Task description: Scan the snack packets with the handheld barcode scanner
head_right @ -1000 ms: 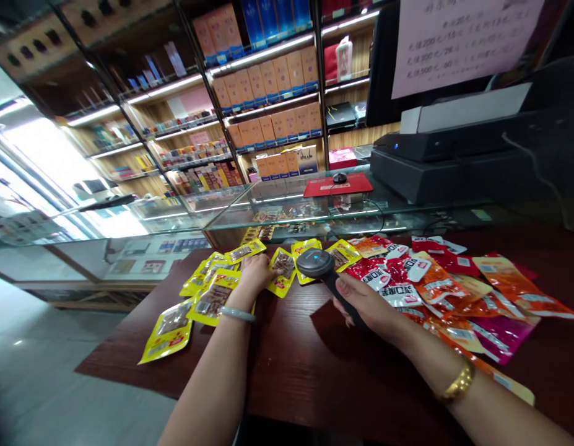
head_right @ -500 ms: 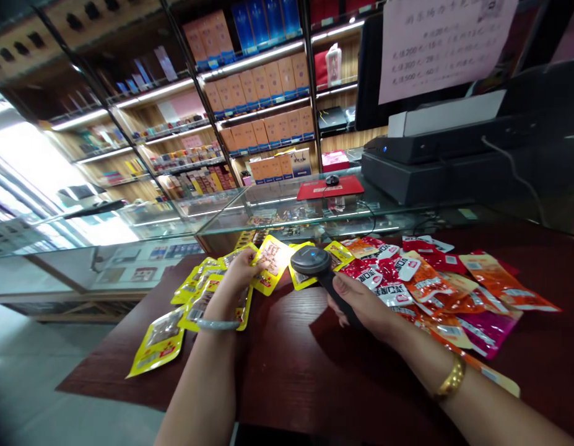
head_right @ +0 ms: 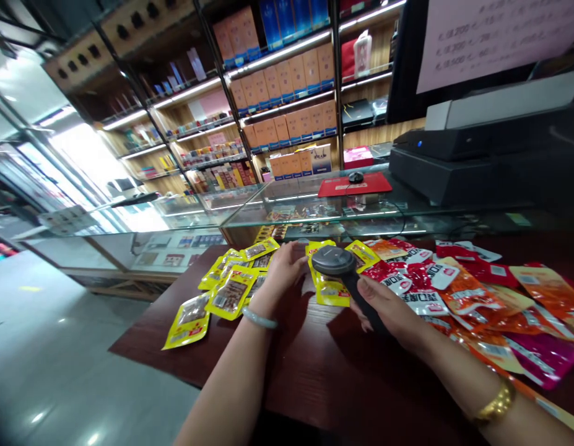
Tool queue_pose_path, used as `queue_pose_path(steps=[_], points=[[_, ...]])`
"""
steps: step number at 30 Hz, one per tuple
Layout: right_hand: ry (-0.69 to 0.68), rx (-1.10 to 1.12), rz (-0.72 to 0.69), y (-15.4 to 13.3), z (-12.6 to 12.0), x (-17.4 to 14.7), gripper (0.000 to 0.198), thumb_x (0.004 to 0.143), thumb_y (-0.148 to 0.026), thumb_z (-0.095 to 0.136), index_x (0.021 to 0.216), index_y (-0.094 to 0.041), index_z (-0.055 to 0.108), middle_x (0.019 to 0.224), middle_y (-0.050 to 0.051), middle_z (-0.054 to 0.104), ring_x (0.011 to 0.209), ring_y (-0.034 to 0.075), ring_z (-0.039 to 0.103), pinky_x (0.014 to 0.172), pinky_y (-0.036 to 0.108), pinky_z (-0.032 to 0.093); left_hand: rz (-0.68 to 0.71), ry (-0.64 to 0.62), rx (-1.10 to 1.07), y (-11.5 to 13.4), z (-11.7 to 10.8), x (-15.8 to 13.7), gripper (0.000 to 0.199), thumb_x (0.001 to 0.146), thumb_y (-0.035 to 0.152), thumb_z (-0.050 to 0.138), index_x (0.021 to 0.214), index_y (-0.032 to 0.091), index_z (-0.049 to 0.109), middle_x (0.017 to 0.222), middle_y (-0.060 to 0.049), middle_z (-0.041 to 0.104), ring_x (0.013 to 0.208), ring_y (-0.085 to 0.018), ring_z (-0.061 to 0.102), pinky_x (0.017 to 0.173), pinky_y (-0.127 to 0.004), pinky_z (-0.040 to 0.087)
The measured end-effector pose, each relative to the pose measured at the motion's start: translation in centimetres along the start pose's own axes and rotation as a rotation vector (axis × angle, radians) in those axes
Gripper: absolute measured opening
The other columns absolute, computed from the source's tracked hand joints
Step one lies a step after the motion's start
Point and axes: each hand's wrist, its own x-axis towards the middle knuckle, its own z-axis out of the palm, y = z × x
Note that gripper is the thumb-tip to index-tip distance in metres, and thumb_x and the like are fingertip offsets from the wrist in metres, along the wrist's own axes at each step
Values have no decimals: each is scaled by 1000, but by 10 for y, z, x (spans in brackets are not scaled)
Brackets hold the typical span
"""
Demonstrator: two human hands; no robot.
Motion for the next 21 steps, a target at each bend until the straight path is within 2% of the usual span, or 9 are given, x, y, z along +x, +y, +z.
queue_pose_path(steps=[2, 5, 8, 11, 13, 15, 17, 19, 21], points=[[23, 0, 13, 0, 2, -1, 56, 76, -76, 64, 75, -23, 48, 58, -3, 51, 46, 12, 43, 47, 28, 41, -26, 73, 252, -8, -15, 2, 57, 88, 37, 64, 140, 16, 52, 150, -14, 51, 146, -29, 35, 123, -43, 23], [-1, 10, 16, 3, 3, 0, 55, 75, -76, 65, 79, -23, 51, 59, -3, 51, 45, 12, 43, 47, 28, 41, -206, 73, 478, -25, -32, 7, 70, 89, 46, 59, 148, 12, 43, 157, -20, 38, 151, -36, 24, 123, -54, 15], [-39, 31, 28, 7, 2, 2, 52, 78, -74, 65, 80, -23, 53, 58, -3, 50, 44, 12, 42, 45, 28, 40, -349, 36, 605, -40, -34, 12, 85, 87, 57, 56, 154, 10, 33, 162, -24, 25, 153, -42, 11, 119, -63, 14], [-62, 59, 31, 11, 1, 4, 50, 80, -71, 64, 78, -23, 52, 58, -3, 51, 45, 11, 42, 45, 27, 39, -399, -18, 667, -48, -30, 14, 94, 86, 64, 52, 157, 8, 25, 163, -26, 18, 153, -42, 7, 118, -63, 16], [-72, 73, 26, 14, -1, 5, 49, 81, -70, 64, 80, -22, 53, 59, -3, 52, 45, 10, 43, 46, 26, 39, -407, -54, 693, -46, -29, 12, 98, 84, 65, 54, 158, 9, 23, 163, -27, 17, 153, -42, 10, 118, -63, 15], [-84, 80, 20, 17, -2, 7, 48, 82, -69, 64, 81, -22, 53, 60, -3, 53, 45, 10, 43, 46, 25, 39, -391, -80, 720, -40, -31, 8, 98, 82, 65, 57, 157, 11, 25, 162, -27, 22, 152, -41, 15, 118, -63, 15], [-115, 84, 14, 20, -4, 10, 50, 82, -70, 64, 79, -23, 50, 58, -4, 51, 43, 9, 42, 45, 24, 38, -355, -104, 744, -30, -33, 3, 94, 81, 64, 60, 155, 12, 33, 156, -28, 36, 148, -42, 29, 118, -62, 15], [-148, 83, 8, 22, -5, 13, 52, 81, -72, 63, 79, -23, 47, 57, -6, 50, 41, 8, 41, 43, 22, 37, -325, -153, 754, -19, -37, -1, 81, 83, 62, 58, 146, 13, 47, 139, -28, 57, 135, -42, 48, 117, -62, 17], [-158, 66, -2, 22, -5, 14, 52, 81, -73, 62, 81, -23, 47, 56, -7, 50, 40, 8, 42, 43, 23, 39, -313, -190, 744, -10, -42, 1, 59, 89, 56, 54, 130, 16, 63, 120, -25, 69, 120, -40, 62, 115, -62, 21]])
